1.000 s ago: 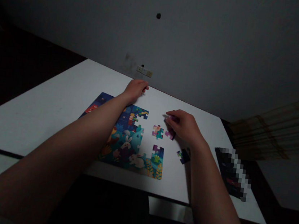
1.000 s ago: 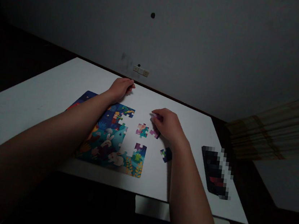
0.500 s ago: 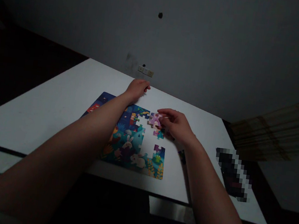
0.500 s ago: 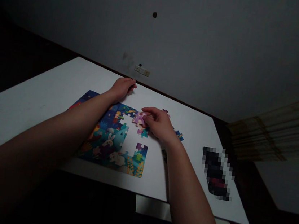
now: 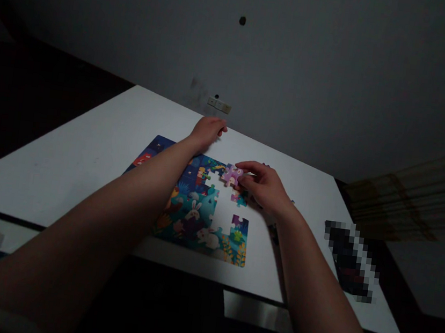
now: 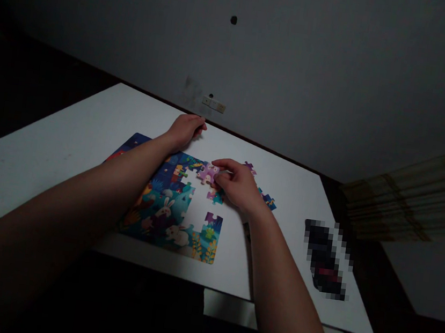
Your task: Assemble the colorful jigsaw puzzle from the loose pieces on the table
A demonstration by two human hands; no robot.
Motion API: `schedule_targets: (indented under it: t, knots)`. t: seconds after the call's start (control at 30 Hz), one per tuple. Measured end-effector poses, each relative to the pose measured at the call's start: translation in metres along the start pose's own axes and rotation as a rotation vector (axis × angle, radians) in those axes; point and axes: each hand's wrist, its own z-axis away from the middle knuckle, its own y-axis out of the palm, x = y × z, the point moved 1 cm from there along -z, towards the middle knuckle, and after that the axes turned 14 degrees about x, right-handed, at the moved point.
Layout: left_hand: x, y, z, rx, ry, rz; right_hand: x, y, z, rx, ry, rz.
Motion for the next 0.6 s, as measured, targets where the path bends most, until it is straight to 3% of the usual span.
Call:
schedule_targets:
  t: [0.2, 0.6]
  knots:
    - [0.003, -0.001, -0.002, 0.003, 0.019, -0.005, -0.007, 0.003, -0.003, -0.007, -0.038, 0.026]
    - [-0.001, 0.001, 0.000, 0.012, -0.004, -0.036, -0.002, 0.034, -0.016, -0.025, -0.114, 0.108]
